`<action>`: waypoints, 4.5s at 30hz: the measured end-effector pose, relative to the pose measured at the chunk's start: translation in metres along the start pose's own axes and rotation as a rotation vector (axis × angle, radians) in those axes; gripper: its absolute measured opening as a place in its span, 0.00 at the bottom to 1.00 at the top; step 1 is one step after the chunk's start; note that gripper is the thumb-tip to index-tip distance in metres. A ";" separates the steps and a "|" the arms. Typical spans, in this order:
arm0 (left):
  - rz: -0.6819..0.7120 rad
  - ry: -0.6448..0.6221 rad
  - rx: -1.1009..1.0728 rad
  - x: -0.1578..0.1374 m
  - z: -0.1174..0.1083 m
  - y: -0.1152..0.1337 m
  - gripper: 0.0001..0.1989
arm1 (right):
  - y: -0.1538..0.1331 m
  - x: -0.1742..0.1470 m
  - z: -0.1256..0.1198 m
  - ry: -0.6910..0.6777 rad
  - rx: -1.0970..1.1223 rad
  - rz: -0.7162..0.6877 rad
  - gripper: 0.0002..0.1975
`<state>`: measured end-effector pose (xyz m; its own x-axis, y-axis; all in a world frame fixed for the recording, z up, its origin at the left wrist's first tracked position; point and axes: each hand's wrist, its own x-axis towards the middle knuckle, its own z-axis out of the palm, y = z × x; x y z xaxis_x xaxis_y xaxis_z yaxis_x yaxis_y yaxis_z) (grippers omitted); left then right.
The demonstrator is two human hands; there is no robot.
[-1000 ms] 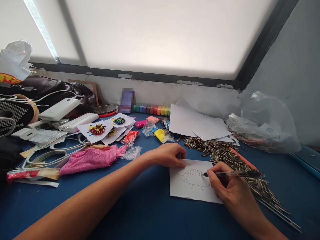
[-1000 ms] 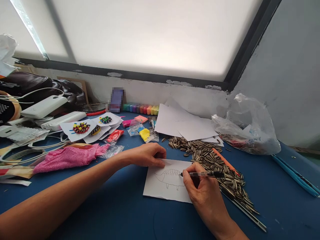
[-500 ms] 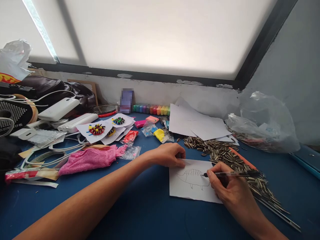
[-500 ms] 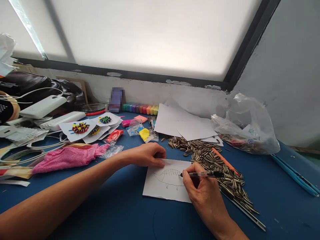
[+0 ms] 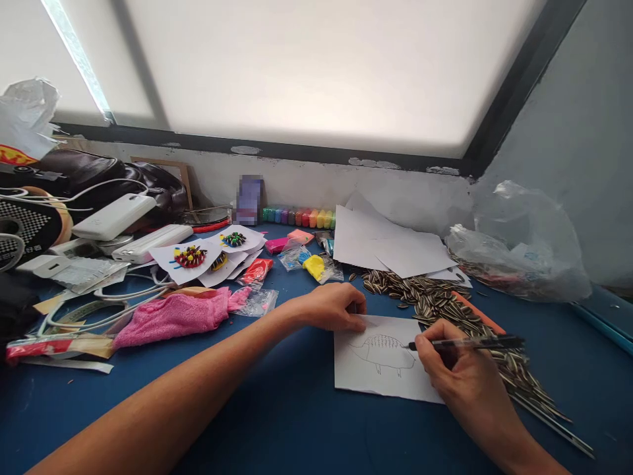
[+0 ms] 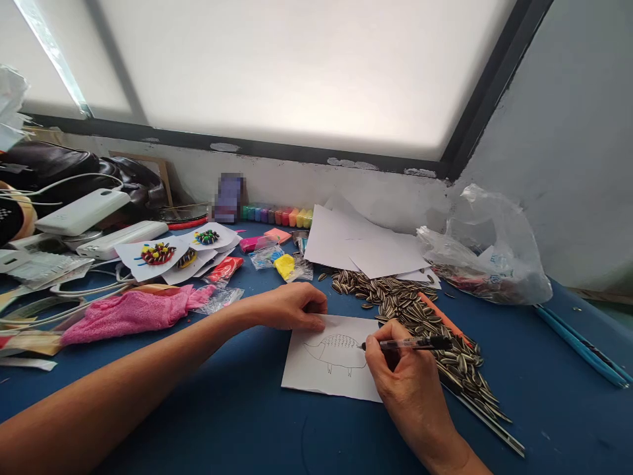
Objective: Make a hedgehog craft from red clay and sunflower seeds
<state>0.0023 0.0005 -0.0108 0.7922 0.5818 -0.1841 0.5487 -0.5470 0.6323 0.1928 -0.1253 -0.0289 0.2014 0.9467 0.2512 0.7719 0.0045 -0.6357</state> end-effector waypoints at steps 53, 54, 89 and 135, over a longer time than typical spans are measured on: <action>0.005 -0.009 0.028 0.001 0.000 -0.001 0.07 | 0.006 0.001 -0.001 0.040 -0.003 0.011 0.14; 0.006 -0.014 0.027 0.001 0.000 -0.002 0.07 | 0.008 0.000 0.000 0.041 0.001 0.007 0.14; 0.011 -0.011 0.011 0.002 0.000 -0.003 0.09 | 0.006 0.001 0.002 0.034 -0.022 -0.025 0.13; 0.020 -0.014 -0.085 0.001 -0.003 -0.008 0.05 | 0.007 0.002 0.002 -0.035 0.014 0.026 0.14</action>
<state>-0.0021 0.0077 -0.0142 0.8066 0.5625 -0.1814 0.5087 -0.5044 0.6977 0.1978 -0.1229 -0.0342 0.1996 0.9573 0.2093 0.7579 -0.0155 -0.6522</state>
